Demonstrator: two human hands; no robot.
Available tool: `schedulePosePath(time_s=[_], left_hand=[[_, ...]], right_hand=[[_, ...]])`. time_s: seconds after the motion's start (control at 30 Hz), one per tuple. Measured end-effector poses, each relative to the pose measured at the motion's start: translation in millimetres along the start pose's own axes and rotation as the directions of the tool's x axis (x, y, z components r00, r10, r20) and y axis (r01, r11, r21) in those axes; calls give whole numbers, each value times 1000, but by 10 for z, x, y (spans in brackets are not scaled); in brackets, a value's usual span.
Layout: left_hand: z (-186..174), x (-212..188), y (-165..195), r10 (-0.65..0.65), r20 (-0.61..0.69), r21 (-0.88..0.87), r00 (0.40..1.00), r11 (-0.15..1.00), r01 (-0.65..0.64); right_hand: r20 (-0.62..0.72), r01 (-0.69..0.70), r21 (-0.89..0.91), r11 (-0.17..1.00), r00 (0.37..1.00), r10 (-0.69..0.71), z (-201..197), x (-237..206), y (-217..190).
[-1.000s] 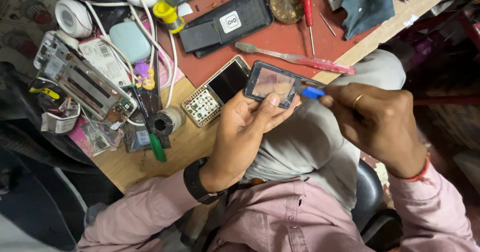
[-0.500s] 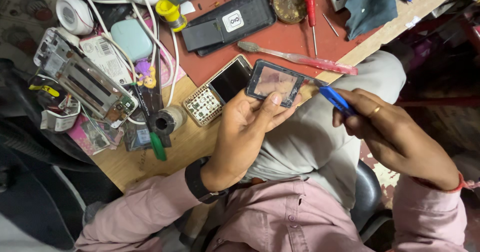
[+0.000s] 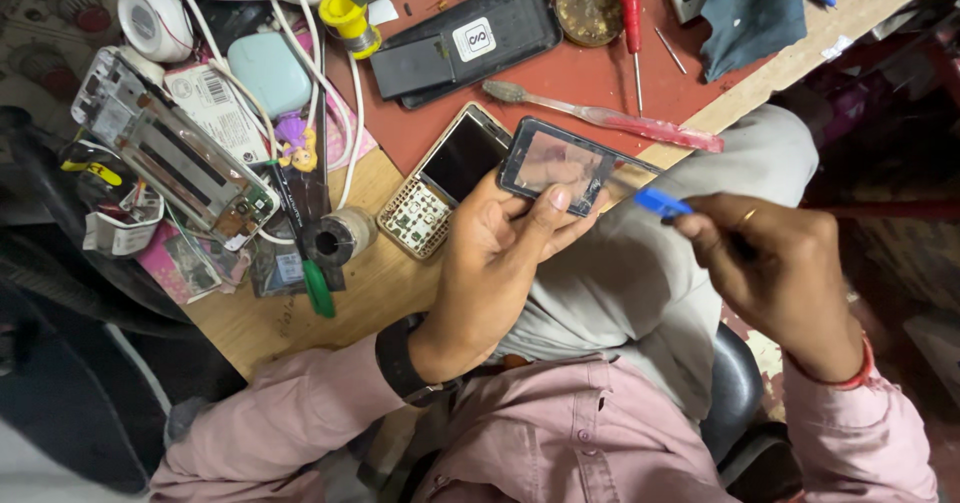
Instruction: The person cleans the edges of a mobile phone screen with a blue plastic tool, then uses a small metal pick to pry and remove the screen bezel. The person continues to peel off the bezel by hand and inspects the separated frame.
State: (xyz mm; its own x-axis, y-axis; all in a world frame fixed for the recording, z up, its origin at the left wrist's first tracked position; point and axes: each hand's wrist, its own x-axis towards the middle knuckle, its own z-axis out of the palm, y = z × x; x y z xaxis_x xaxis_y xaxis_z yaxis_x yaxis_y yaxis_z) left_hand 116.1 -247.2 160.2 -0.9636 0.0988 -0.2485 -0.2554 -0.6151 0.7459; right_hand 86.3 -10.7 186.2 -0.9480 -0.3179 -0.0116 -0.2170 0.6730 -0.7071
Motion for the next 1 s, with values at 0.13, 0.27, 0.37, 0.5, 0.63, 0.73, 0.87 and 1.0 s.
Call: schedulePosePath(time_s=[0.13, 0.27, 0.37, 0.5, 0.63, 0.73, 0.87, 1.0], left_hand=[[39, 875, -309, -20, -9, 12, 1000, 1000, 20], [67, 1835, -712, -46, -13, 9, 999, 999, 46], [161, 2425, -1023, -49, -24, 10, 999, 999, 49], [340, 3005, -1331, -55, -38, 23, 998, 998, 56], [621, 3382, -1575, -63, -54, 19, 997, 998, 64], [787, 3478, -1808, -86, -44, 24, 995, 996, 87], [843, 3322, -2045, -70, -46, -1, 996, 998, 70], [808, 3132, -1868, -48, -38, 92, 998, 994, 52]], right_hand=[[-49, 46, -68, 997, 998, -49, -57, 629, 704], [6, 18, -54, 998, 1000, -18, -126, 1282, 1556], [0, -1, -43, 999, 1000, 1, -233, 1681, 2100], [-4, 45, -48, 998, 999, -45, -401, 2011, 2652], [-22, 28, -102, 994, 999, -31, -679, 2169, 3126], [-37, 84, -100, 991, 995, -88, -833, 2138, 3380], [-38, 59, -93, 994, 997, -62, -835, 1910, 3468], [-30, 80, -49, 996, 996, -81, -781, 1791, 3313]])
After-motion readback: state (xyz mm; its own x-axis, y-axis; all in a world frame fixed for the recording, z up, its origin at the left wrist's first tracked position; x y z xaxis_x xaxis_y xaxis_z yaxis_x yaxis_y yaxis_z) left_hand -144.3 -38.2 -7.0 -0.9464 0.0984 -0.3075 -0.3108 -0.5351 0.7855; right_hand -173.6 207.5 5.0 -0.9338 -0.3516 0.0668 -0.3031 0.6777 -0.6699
